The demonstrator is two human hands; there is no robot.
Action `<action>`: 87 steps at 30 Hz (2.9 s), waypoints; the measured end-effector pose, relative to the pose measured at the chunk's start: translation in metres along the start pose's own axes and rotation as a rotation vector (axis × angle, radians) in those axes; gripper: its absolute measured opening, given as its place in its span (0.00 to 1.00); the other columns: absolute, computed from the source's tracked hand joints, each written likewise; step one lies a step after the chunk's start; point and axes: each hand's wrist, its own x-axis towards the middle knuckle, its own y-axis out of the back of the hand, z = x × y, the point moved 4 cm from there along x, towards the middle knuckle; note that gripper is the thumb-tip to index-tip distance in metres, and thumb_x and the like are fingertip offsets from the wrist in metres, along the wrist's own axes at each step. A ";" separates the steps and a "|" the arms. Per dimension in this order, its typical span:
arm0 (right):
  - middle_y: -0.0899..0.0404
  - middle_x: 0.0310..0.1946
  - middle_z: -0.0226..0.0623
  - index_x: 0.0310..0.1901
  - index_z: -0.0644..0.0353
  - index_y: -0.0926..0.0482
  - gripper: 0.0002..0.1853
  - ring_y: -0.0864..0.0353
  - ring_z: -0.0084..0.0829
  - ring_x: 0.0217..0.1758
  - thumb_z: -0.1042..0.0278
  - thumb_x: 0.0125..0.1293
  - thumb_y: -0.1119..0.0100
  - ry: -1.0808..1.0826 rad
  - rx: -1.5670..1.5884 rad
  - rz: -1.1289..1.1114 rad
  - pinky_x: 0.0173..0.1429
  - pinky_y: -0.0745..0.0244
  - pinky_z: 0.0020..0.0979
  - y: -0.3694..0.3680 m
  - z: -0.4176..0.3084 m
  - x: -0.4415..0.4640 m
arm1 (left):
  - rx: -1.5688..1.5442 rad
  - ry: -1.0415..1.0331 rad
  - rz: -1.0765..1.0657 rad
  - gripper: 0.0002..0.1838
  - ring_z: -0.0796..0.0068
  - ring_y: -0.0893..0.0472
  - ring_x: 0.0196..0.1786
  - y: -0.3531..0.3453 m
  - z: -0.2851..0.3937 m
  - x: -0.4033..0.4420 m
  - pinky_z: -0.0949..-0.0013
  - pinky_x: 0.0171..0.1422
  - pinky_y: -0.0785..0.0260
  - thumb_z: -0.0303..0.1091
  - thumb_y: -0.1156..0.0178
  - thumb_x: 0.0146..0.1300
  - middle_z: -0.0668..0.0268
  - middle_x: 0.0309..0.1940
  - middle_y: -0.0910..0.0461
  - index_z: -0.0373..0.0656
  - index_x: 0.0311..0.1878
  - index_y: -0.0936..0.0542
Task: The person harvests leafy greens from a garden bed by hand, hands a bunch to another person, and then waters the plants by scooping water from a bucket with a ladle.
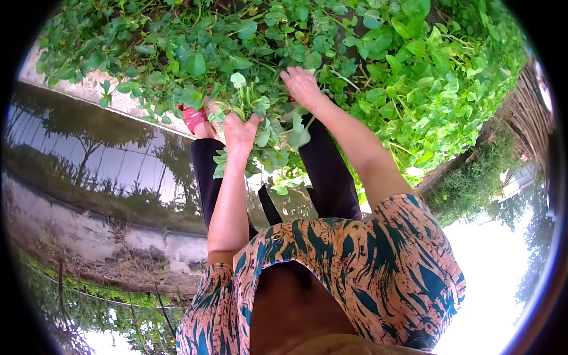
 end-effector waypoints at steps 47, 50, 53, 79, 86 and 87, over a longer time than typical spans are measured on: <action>0.25 0.50 0.38 0.65 0.51 0.36 0.31 0.30 0.33 0.52 0.51 0.63 0.41 -0.619 1.144 -0.678 0.56 0.32 0.34 -0.062 -0.043 0.145 | -0.682 0.287 0.102 0.09 0.74 0.18 0.32 0.033 -0.067 -0.012 0.72 0.31 0.25 0.24 0.38 0.57 0.62 0.32 0.18 0.36 0.42 0.22; 0.31 0.60 0.49 0.65 0.59 0.36 0.31 0.32 0.38 0.63 0.49 0.66 0.46 -0.473 1.001 -0.537 0.64 0.35 0.43 -0.022 -0.034 0.148 | -0.579 0.200 0.024 0.09 0.73 0.18 0.35 0.031 -0.059 -0.015 0.72 0.34 0.25 0.24 0.38 0.58 0.61 0.34 0.18 0.35 0.42 0.22; 0.27 0.54 0.48 0.53 0.59 0.28 0.26 0.29 0.41 0.61 0.44 0.69 0.59 -0.259 0.438 -0.484 0.66 0.37 0.45 -0.021 -0.044 0.159 | -0.479 0.128 0.052 0.10 0.73 0.18 0.35 0.035 -0.049 -0.016 0.72 0.38 0.25 0.25 0.38 0.58 0.60 0.36 0.18 0.33 0.42 0.22; 0.38 0.65 0.45 0.64 0.58 0.36 0.24 0.38 0.41 0.68 0.69 0.64 0.55 -0.274 0.386 -0.443 0.71 0.43 0.47 -0.061 -0.024 0.000 | -0.341 0.155 -0.472 0.15 0.73 0.20 0.35 0.025 -0.041 -0.034 0.72 0.43 0.27 0.23 0.39 0.53 0.61 0.37 0.19 0.35 0.45 0.24; 0.30 0.59 0.44 0.55 0.64 0.29 0.19 0.28 0.45 0.59 0.75 0.61 0.54 -0.146 0.364 -0.572 0.67 0.39 0.43 -0.081 -0.047 -0.034 | -0.432 0.212 -0.298 0.12 0.73 0.20 0.32 0.029 -0.049 -0.027 0.72 0.38 0.26 0.20 0.40 0.54 0.61 0.32 0.19 0.35 0.43 0.24; 0.29 0.58 0.43 0.53 0.65 0.28 0.18 0.26 0.45 0.57 0.76 0.61 0.53 -0.146 0.380 -0.630 0.66 0.38 0.44 -0.070 -0.053 -0.027 | -0.378 0.198 -0.293 0.12 0.73 0.20 0.32 0.029 -0.055 -0.026 0.72 0.38 0.27 0.20 0.40 0.54 0.61 0.32 0.19 0.35 0.43 0.24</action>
